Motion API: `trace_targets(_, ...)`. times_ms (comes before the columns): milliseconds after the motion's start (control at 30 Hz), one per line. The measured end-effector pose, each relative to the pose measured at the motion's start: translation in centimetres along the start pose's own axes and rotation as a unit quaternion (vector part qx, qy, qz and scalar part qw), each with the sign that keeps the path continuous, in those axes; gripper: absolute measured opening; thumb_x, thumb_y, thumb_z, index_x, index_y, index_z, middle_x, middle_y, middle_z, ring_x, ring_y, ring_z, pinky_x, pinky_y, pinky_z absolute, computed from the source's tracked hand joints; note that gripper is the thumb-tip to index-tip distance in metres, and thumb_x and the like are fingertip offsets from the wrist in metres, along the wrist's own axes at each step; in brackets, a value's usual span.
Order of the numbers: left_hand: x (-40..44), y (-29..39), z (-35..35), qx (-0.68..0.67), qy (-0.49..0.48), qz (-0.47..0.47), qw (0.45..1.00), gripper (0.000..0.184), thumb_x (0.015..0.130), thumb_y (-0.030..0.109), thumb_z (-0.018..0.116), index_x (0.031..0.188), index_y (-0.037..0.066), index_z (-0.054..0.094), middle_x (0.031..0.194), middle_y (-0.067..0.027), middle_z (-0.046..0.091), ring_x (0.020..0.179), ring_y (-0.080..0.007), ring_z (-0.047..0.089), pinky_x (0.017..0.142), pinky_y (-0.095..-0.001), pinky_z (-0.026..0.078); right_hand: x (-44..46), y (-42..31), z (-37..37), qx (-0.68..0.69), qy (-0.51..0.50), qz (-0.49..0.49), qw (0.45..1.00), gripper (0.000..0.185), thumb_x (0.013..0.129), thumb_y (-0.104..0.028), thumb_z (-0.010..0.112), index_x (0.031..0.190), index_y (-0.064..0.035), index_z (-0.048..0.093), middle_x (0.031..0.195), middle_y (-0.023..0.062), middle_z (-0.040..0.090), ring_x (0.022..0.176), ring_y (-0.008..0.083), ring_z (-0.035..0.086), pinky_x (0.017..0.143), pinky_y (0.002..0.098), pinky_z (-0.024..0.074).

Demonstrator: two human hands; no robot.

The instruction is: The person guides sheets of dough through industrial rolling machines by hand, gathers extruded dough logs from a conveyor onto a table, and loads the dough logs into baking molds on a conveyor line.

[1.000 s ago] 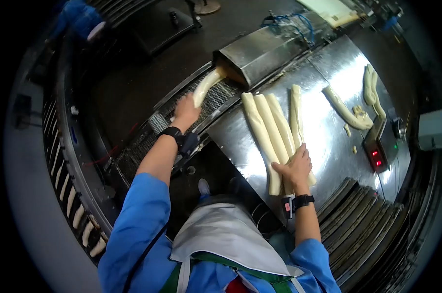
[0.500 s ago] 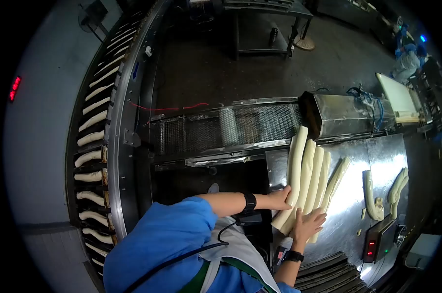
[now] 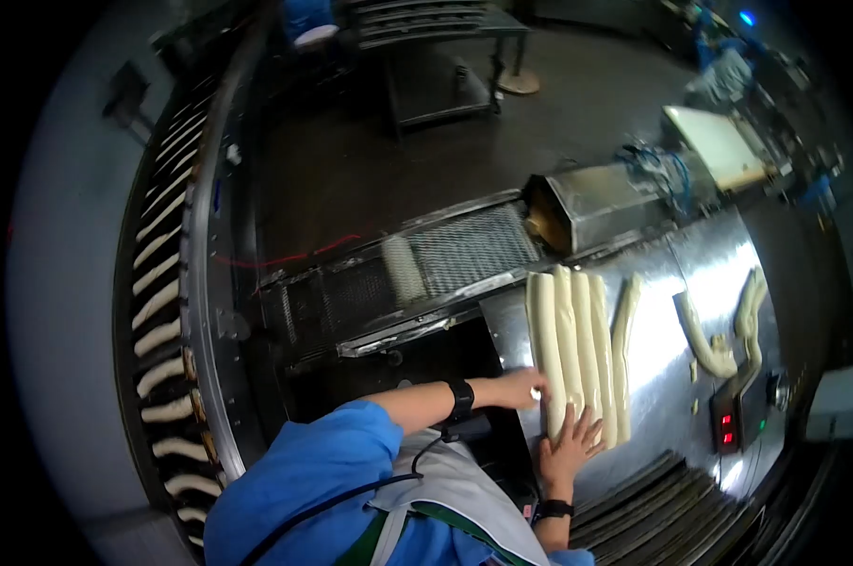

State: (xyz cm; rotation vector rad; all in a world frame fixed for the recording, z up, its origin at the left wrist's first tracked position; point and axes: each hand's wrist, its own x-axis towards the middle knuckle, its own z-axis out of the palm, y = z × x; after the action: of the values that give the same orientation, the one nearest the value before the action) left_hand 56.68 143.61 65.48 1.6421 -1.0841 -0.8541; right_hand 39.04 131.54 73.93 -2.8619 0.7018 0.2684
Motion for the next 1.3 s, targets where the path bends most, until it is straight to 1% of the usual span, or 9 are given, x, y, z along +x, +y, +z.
trace_targets(167, 1.5, -2.5, -4.9, 0.048, 0.227, -0.025, 0.972, 0.058, 0.072, 0.000, 0.064, 0.127, 0.008, 0.050, 0.123, -0.0197, 0.049, 0.115, -0.0356, 0.048, 0.102, -0.0415, 0.038, -1.8, 2.0, 1.0, 0.082, 0.067, 0.058, 0.993, 0.080, 0.079, -0.032, 0.068, 0.147, -0.0182, 0.028, 0.153, 0.0216, 0.015, 0.140, 0.0457, 0.011, 0.108, 0.0625, 0.0124)
trace_targets(333, 2.4, -1.6, -9.0, 0.005, 0.125, -0.097, 0.987, 0.060, 0.081, 0.002, 0.061, 0.137, 0.005, 0.041, 0.130, -0.0178, 0.047, 0.117, -0.0301, 0.049, 0.100, -0.0374, 0.041, -0.4, 2.8, 0.9, 0.174, 0.098, 0.150, 0.968, 0.088, 0.079, -0.043, 0.069, 0.147, -0.0071, 0.024, 0.150, 0.0301, 0.013, 0.139, 0.0437, 0.016, 0.110, 0.0552, 0.0167)
trace_targets(400, 2.9, -1.4, -9.4, -0.209, 0.074, -0.139, 0.965, 0.058, 0.087, 0.000, 0.054, 0.141, 0.003, 0.035, 0.144, -0.0146, 0.038, 0.130, -0.0257, 0.039, 0.104, -0.0349, 0.036, 0.8, 3.4, 0.9, 0.183, 0.095, 0.189, 0.960, 0.088, 0.078, -0.046, 0.069, 0.146, -0.0084, 0.026, 0.150, 0.0284, 0.015, 0.138, 0.0418, 0.020, 0.111, 0.0562, 0.0162)
trace_targets(533, 2.2, 0.3, -9.9, -0.168, 0.002, -0.113, 0.979, 0.075, 0.085, -0.004, 0.052, 0.149, 0.006, 0.015, 0.152, -0.0123, 0.022, 0.139, -0.0293, 0.027, 0.110, -0.0361, 0.027, 1.2, 4.0, 0.1, 0.289, 0.149, 0.227, 0.918, 0.095, 0.073, -0.051, 0.071, 0.147, -0.0160, 0.023, 0.153, 0.0211, 0.012, 0.140, 0.0408, 0.014, 0.108, 0.0634, 0.0152)
trace_targets(933, 0.6, 3.6, -5.3, -0.247, 0.016, -0.222, 0.943, 0.080, 0.085, 0.003, 0.062, 0.149, 0.011, 0.015, 0.139, -0.0184, 0.039, 0.118, -0.0232, 0.048, 0.095, -0.0314, 0.042, -1.2, 3.3, -1.3, 0.283, 0.170, 0.227, 0.916, 0.081, 0.083, -0.033, 0.062, 0.145, -0.0008, 0.021, 0.151, 0.0264, 0.010, 0.143, 0.0394, 0.004, 0.111, 0.0568, 0.0159)
trace_targets(1000, 0.7, 2.8, -3.3, -0.289, 0.071, -0.239, 0.924, 0.076, 0.082, 0.003, 0.065, 0.144, 0.015, 0.023, 0.126, -0.0144, 0.048, 0.101, -0.0176, 0.053, 0.080, -0.0283, 0.046, 1.6, 5.1, -1.6, 0.459, 0.298, 0.211, 0.810, 0.066, 0.074, -0.020, 0.061, 0.132, 0.0011, 0.037, 0.135, 0.0300, 0.036, 0.130, 0.0412, 0.031, 0.109, 0.0483, 0.0266)
trace_targets(1133, 0.1, 3.0, -0.8, -0.332, 0.103, -0.241, 0.906, 0.070, 0.082, 0.002, 0.065, 0.140, 0.009, 0.027, 0.133, -0.0111, 0.041, 0.117, -0.0211, 0.050, 0.087, -0.0300, 0.046, 9.0, 9.5, -1.4, 0.176, 0.327, 0.129, 0.920, 0.057, 0.073, -0.027, 0.064, 0.115, 0.0074, 0.048, 0.118, 0.0280, 0.050, 0.113, 0.0438, 0.044, 0.105, 0.0504, 0.0290)
trace_targets(1167, -0.1, 4.4, -0.3, -0.383, 0.108, -0.262, 0.879, 0.070, 0.084, 0.003, 0.064, 0.142, 0.007, 0.024, 0.135, -0.0110, 0.040, 0.120, -0.0221, 0.048, 0.092, -0.0311, 0.044, 10.0, 10.6, -3.9, 0.164, 0.134, 0.157, 0.965, 0.058, 0.076, -0.033, 0.063, 0.117, 0.0066, 0.049, 0.117, 0.0265, 0.053, 0.115, 0.0419, 0.045, 0.105, 0.0505, 0.0282)
trace_targets(1300, -0.6, 6.1, -0.3, -0.471, 0.079, -0.281, 0.832, 0.070, 0.090, 0.006, 0.060, 0.146, 0.006, 0.019, 0.141, -0.0110, 0.036, 0.125, -0.0237, 0.044, 0.102, -0.0351, 0.039, 13.1, 10.7, -2.7, 0.076, 0.169, 0.165, 0.969, 0.069, 0.080, -0.049, 0.059, 0.122, 0.0064, 0.050, 0.112, 0.0221, 0.058, 0.111, 0.0373, 0.051, 0.108, 0.0465, 0.0275)
